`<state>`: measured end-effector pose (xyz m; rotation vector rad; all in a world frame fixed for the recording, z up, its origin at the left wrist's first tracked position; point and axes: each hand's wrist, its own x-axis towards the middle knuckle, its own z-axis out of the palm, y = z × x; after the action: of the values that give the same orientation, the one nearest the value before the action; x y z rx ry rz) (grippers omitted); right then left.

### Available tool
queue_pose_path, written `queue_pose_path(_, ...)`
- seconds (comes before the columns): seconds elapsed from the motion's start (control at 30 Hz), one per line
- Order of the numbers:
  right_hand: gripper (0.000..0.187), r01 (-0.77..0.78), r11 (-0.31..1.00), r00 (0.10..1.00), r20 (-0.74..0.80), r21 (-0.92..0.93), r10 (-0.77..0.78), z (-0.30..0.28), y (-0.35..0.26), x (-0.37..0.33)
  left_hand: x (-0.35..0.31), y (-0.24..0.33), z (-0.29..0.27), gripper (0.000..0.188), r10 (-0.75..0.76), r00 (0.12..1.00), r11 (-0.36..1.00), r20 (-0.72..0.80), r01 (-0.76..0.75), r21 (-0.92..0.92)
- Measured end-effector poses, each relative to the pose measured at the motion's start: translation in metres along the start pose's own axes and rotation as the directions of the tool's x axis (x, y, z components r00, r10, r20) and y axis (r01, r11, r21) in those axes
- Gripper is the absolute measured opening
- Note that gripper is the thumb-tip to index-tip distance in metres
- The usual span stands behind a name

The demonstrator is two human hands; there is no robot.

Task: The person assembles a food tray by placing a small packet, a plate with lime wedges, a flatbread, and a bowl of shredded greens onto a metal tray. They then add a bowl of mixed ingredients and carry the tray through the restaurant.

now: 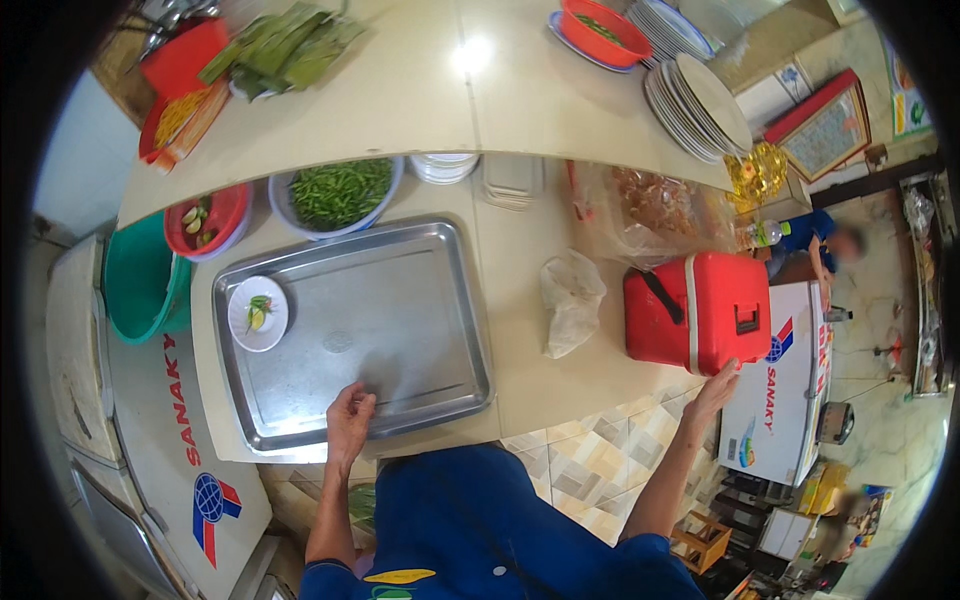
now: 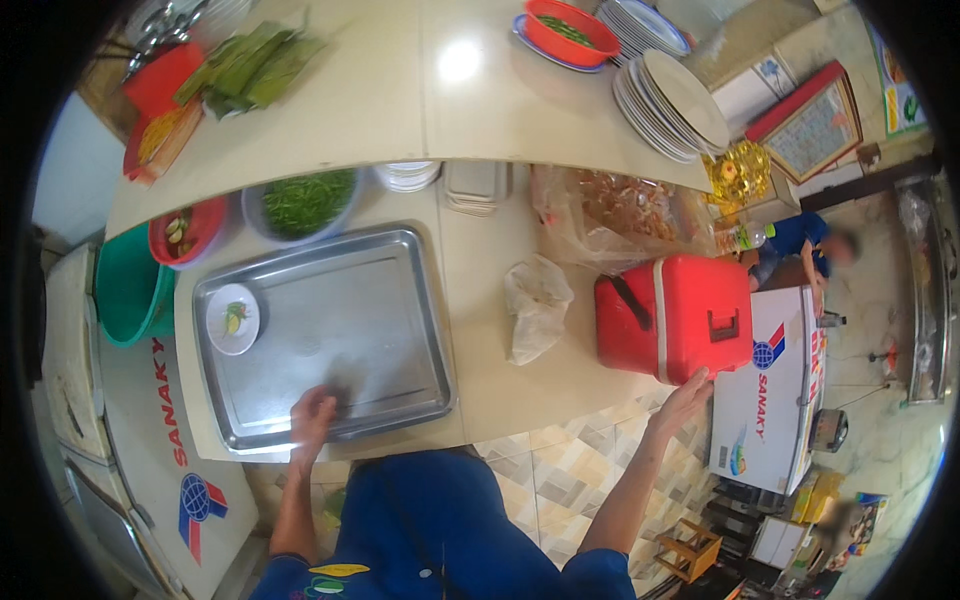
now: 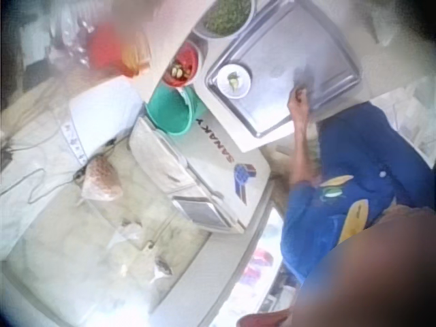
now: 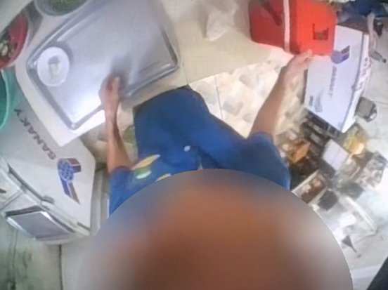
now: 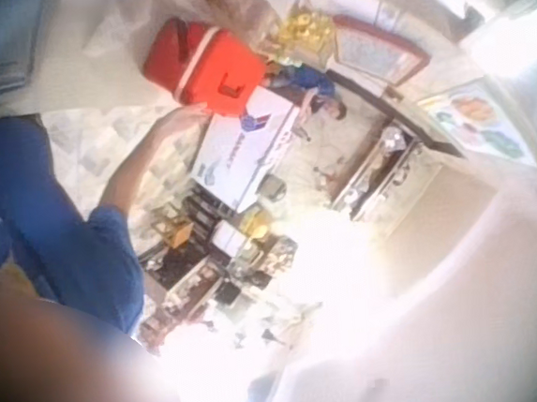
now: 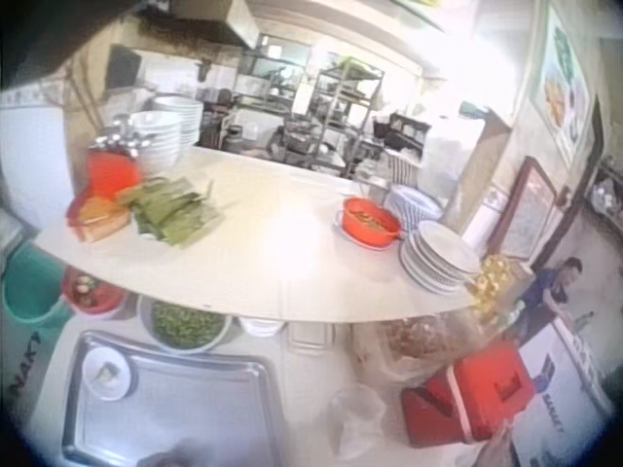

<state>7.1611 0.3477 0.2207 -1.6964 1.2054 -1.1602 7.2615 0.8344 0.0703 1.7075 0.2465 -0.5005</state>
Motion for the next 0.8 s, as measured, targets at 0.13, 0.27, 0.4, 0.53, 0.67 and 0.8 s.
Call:
queue_pose_path(0.13, 0.068, -0.053, 0.982, 0.999, 0.023, 0.182, 0.049, 0.003, 0.025, 0.014, -0.003, 0.019, 0.048, 0.035, -0.019, 0.994, 0.996, 0.106, 0.009, 0.091)
queue_pose_path(0.27, 0.068, -0.039, 0.992, 0.997, -0.059, 0.123, 0.046, -0.008, -0.003, 0.021, -0.016, 0.032, 0.093, 0.035, 0.030, 0.977, 0.975, 0.211, -0.075, 0.208)
queue_pose_path(0.4, 0.066, 0.211, 0.850, 0.936, 0.152, 0.483, -0.319, -0.015, -0.048, 0.071, -0.028, 0.037, 0.130, 0.036, 0.019, 0.961, 0.961, 0.277, -0.095, 0.261)
queue_pose_path(0.53, 0.043, 0.267, 0.934, 0.874, 0.349, 0.235, -0.338, -0.002, -0.054, 0.149, -0.033, 0.037, 0.151, 0.037, 0.050, 0.948, 0.973, 0.315, -0.117, 0.199)
queue_pose_path(0.67, 0.039, 0.703, 0.650, 0.614, 0.707, -0.288, -0.351, 0.003, -0.010, 0.188, -0.038, 0.035, 0.159, 0.037, 0.026, 0.961, 0.966, 0.275, -0.095, 0.240)
queue_pose_path(0.8, 0.031, 0.976, 0.047, 0.216, 0.946, -0.211, -0.243, 0.019, 0.058, 0.185, -0.042, 0.033, 0.170, 0.037, 0.052, 0.964, 0.980, 0.262, -0.100, 0.172)
